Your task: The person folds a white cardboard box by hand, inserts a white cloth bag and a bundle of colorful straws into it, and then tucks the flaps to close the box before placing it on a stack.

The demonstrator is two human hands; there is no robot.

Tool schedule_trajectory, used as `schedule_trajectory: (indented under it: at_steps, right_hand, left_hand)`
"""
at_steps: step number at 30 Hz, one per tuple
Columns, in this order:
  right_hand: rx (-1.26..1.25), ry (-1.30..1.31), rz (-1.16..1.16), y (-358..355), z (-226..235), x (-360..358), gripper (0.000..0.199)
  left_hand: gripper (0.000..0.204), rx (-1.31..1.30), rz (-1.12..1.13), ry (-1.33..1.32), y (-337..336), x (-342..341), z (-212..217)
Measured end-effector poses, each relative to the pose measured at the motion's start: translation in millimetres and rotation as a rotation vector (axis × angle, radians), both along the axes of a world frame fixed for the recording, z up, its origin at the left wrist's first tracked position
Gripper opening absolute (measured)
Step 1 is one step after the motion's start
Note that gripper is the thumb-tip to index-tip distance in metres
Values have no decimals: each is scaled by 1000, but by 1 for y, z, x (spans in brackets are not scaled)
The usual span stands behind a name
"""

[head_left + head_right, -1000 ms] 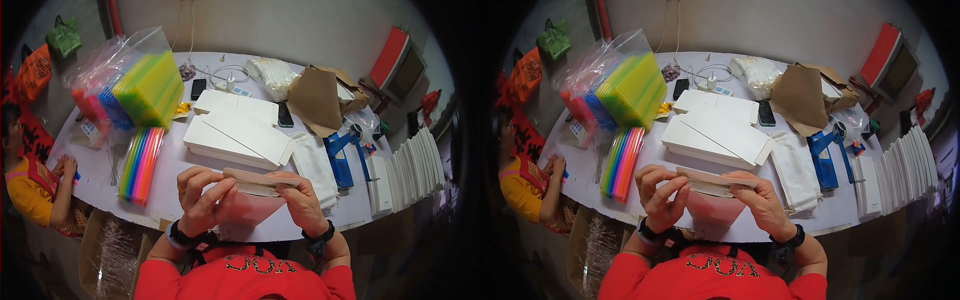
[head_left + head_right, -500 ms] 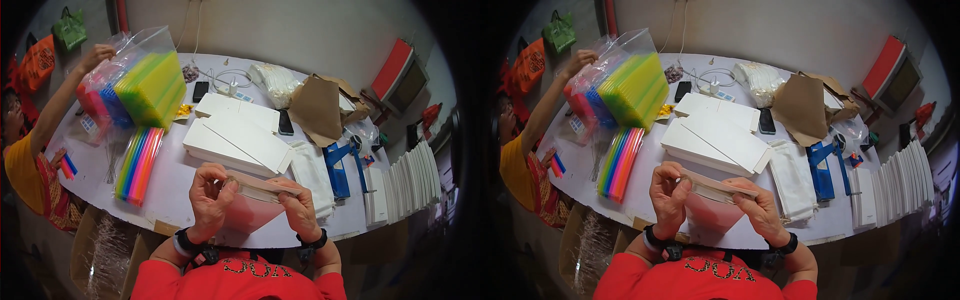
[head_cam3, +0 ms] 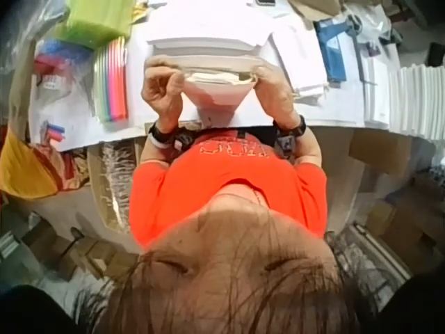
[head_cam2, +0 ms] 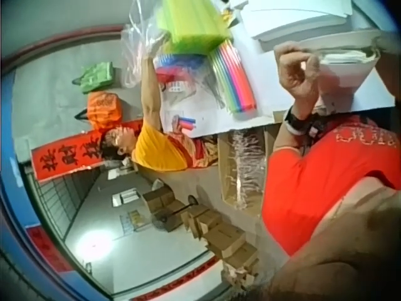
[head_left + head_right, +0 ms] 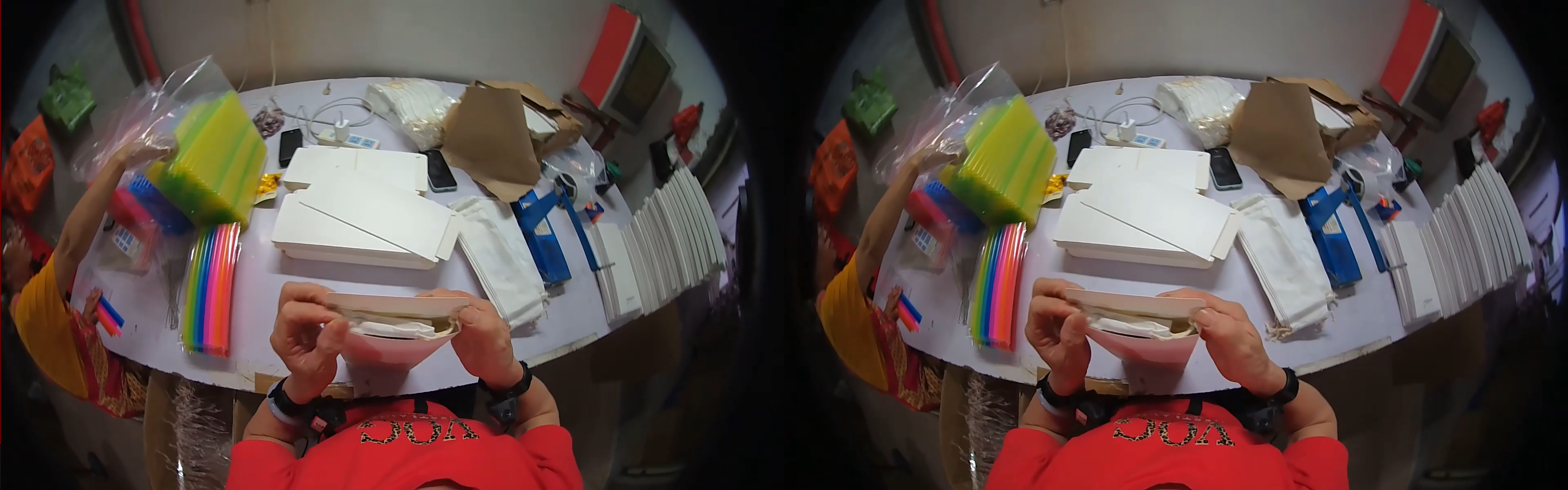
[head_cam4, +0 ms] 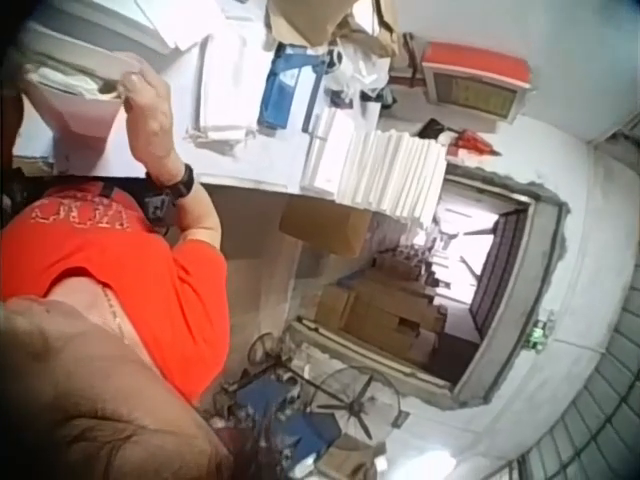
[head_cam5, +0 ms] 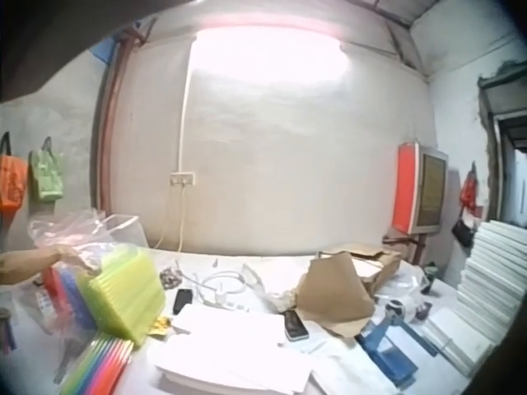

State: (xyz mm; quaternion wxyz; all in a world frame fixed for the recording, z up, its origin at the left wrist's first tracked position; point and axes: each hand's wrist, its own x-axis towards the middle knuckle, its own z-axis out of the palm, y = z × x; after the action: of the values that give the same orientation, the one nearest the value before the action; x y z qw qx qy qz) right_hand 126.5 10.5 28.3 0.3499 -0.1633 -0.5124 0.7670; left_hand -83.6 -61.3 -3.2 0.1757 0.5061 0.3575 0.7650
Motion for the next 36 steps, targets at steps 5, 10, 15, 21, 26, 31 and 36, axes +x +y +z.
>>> schedule_trajectory:
  at_steps: [5,10,15,21,26,31,36]
  right_hand:
    - [47,-99,-9,-5,4,4,48]
    - [67,-69,-48,-8,-8,0,41]
    - [325,-138,-58,3,1,-2,34]
    - [1035,74,-148,23,-4,-7,25]
    - [1431,-99,-322,23,4,3,26]
    - [1586,-125,-385,32,4,8,31]
    - [1381,-127,-297,27,13,6,25]
  left_hand:
    - [17,68,160,253,-1,-5,-5]
    - [17,91,178,299,-3,-5,-1]
    - [16,130,91,234,2,-3,-1]
    - [18,210,-8,184,9,-5,-13]
    - [24,142,-46,66,7,3,-6]
    - [32,82,-266,444,12,-15,9]
    - [37,-62,-427,194,12,-11,10]
